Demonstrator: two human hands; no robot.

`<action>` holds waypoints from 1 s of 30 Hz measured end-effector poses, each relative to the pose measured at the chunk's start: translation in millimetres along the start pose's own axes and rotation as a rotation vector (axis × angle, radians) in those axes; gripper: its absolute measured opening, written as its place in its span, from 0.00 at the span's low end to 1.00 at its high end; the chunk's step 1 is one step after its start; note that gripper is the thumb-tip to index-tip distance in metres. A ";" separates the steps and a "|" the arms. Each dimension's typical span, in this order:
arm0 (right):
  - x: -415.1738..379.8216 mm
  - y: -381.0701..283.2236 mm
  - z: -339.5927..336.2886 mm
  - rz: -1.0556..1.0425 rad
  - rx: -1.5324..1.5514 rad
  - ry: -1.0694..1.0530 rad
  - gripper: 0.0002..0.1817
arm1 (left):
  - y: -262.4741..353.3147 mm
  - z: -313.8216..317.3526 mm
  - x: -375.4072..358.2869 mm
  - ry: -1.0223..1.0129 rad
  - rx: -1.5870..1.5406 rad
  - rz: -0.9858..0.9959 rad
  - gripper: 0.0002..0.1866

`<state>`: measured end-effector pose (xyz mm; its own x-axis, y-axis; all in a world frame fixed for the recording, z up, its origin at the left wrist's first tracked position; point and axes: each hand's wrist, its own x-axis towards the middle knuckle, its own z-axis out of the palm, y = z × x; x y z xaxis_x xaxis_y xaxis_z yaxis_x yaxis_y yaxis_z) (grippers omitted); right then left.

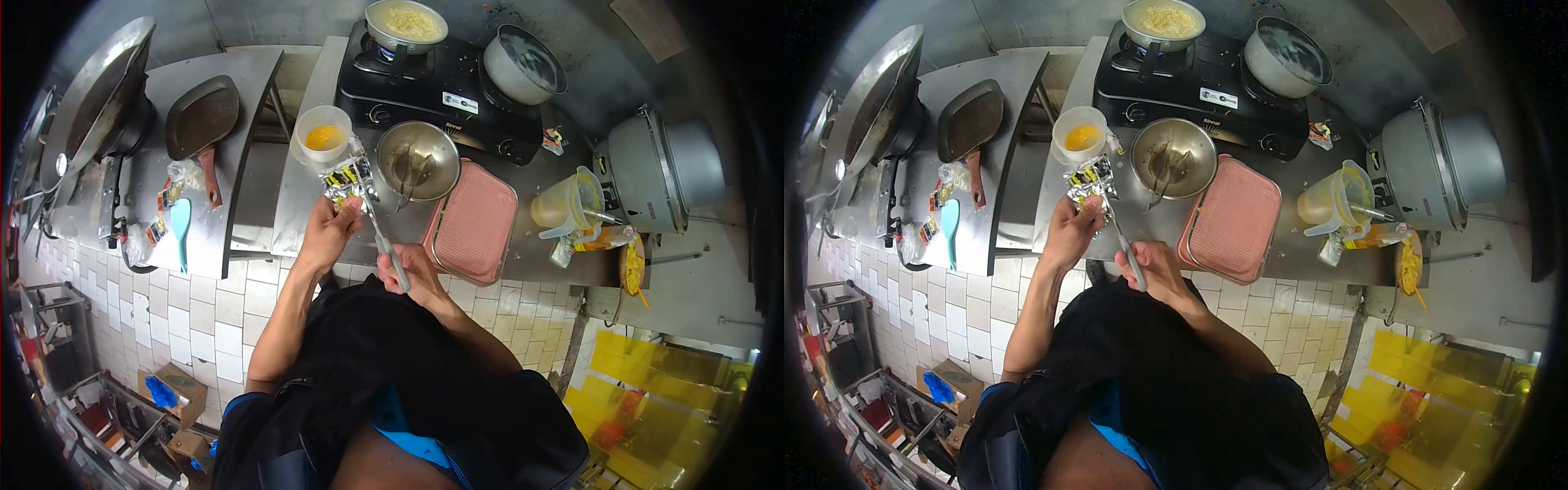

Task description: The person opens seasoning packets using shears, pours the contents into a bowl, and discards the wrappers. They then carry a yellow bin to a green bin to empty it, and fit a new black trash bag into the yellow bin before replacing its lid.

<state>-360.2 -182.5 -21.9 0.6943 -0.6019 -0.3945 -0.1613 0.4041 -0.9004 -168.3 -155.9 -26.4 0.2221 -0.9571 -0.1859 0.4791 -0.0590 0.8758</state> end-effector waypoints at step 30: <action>53.0 61.5 -33.1 0.118 -1.188 0.401 0.12 | -61.5 -91.3 -7.3 -0.067 -0.493 -0.140 0.10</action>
<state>-356.6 -212.3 -104.3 0.4052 -0.8549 -0.3238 -0.8824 -0.2732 -0.3830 -121.8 -119.4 -119.5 0.0804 -0.9667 -0.2431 0.8474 -0.0621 0.5273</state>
